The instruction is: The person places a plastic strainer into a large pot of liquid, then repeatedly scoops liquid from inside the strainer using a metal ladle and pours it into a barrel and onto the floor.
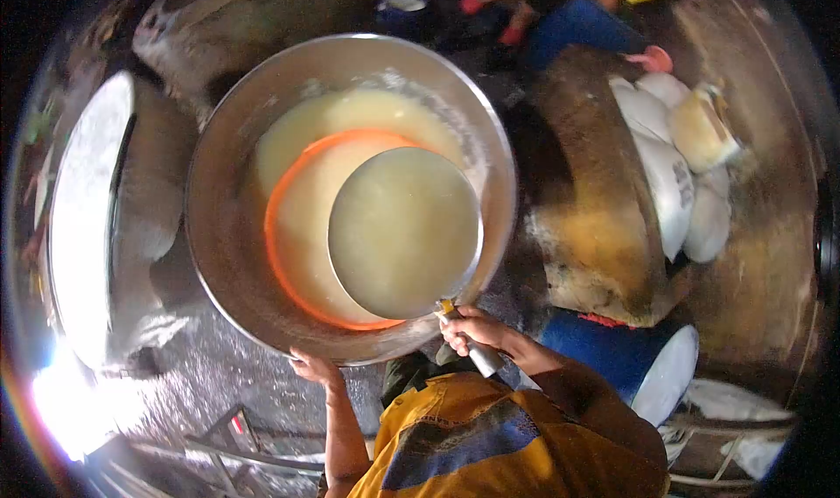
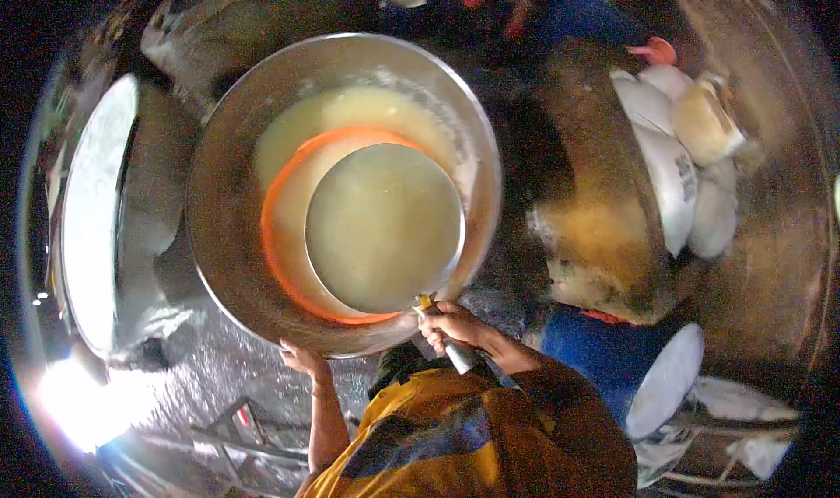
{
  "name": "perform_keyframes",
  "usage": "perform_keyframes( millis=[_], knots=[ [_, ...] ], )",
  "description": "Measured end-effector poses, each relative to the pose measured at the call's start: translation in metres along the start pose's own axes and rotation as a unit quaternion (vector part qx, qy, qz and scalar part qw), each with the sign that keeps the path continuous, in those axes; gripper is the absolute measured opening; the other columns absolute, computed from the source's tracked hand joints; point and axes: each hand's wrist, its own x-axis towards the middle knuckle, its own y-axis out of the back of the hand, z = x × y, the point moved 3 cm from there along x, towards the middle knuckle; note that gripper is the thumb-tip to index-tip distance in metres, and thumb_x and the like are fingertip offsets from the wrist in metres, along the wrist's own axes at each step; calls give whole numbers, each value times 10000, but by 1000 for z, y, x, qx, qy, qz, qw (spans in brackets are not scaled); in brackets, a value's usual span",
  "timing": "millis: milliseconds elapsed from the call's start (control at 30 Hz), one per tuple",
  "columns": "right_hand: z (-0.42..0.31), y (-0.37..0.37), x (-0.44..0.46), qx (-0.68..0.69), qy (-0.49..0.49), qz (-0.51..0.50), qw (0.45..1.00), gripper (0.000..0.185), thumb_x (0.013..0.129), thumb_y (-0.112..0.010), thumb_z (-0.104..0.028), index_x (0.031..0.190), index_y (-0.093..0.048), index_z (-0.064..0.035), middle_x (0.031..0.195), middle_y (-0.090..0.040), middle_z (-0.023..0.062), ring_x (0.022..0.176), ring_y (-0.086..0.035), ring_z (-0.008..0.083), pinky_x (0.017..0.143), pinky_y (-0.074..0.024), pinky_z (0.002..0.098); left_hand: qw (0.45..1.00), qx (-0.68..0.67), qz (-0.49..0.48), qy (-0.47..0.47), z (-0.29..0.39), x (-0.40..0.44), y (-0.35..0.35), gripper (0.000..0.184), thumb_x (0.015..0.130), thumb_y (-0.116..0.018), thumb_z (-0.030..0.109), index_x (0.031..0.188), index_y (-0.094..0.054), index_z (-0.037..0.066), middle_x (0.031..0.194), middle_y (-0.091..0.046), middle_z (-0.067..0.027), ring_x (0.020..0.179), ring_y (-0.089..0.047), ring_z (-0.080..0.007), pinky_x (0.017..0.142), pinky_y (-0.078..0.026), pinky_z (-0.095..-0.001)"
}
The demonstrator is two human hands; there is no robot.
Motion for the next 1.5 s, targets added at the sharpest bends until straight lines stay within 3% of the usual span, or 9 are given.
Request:
perform_keyframes(
  millis=[300,433,533,700,767,900,1367,1433,1500],
  knots=[
    [113,133,-221,56,199,178,962,116,831,-529,-118,744,-502,-46,567,-477,25,454,-459,138,465,-410,296,726,616,152,-267,-93,87,-42,272,790,-540,262,956,-493,53,769,-562,-45,624,-592,-210,490,-489,-314],
    [182,201,-313,-224,468,200,831,232,860,-488,-221,689,-530,-70,604,-487,13,570,-493,95,495,-401,251,616,722,-100,-299,29,-2,-13,535,804,-459,513,1119,-479,81,842,-578,-69,770,-627,-194,537,-527,-329],
    [231,213,-377,-12,447,312,838,224,863,-503,-253,767,-527,-52,697,-484,25,625,-488,89,528,-406,231,694,665,-107,-255,24,-2,-14,538,778,-485,517,1094,-483,81,837,-578,-66,750,-626,-195,529,-524,-327],
    [275,323,-397,495,459,-139,725,233,876,-483,-218,895,-475,14,803,-490,54,668,-517,90,531,-439,203,717,634,-117,-264,27,-18,-29,546,735,-528,522,1052,-490,79,828,-578,-60,717,-626,-195,515,-520,-322],
    [264,328,-421,387,589,36,709,212,882,-454,-178,915,-458,31,799,-492,46,625,-517,93,496,-439,201,720,630,-119,-265,30,-23,-31,550,718,-546,524,1036,-492,78,825,-578,-58,704,-625,-196,510,-519,-321],
    [187,284,-454,485,579,-250,606,203,884,-439,-149,969,-437,36,780,-469,8,571,-487,79,468,-425,205,723,623,-123,-273,34,-28,-34,558,684,-580,528,1002,-498,77,818,-577,-53,677,-625,-196,499,-516,-317],
    [-88,58,-139,-23,405,194,893,124,783,-552,-77,787,-443,-18,599,-467,46,480,-496,140,416,-450,317,705,621,-29,-341,22,-9,-10,582,608,-677,536,872,-557,32,763,-581,-110,656,-609,-224,557,-507,-358],
    [-116,49,-61,-84,381,227,892,109,769,-540,-52,761,-444,-2,561,-467,56,453,-495,151,403,-457,311,960,238,-6,-149,-27,20,-3,492,778,-551,437,901,-551,-39,829,-597,-168,703,-586,-282,656,-474,-382],
    [-136,58,22,-141,407,310,847,109,781,-525,-39,835,-451,21,525,-472,63,406,-479,145,383,-444,297,998,-6,-32,45,-12,7,1,453,904,-422,335,960,-543,-98,917,-601,-215,770,-562,-326,750,-430,-397]
  ],
)
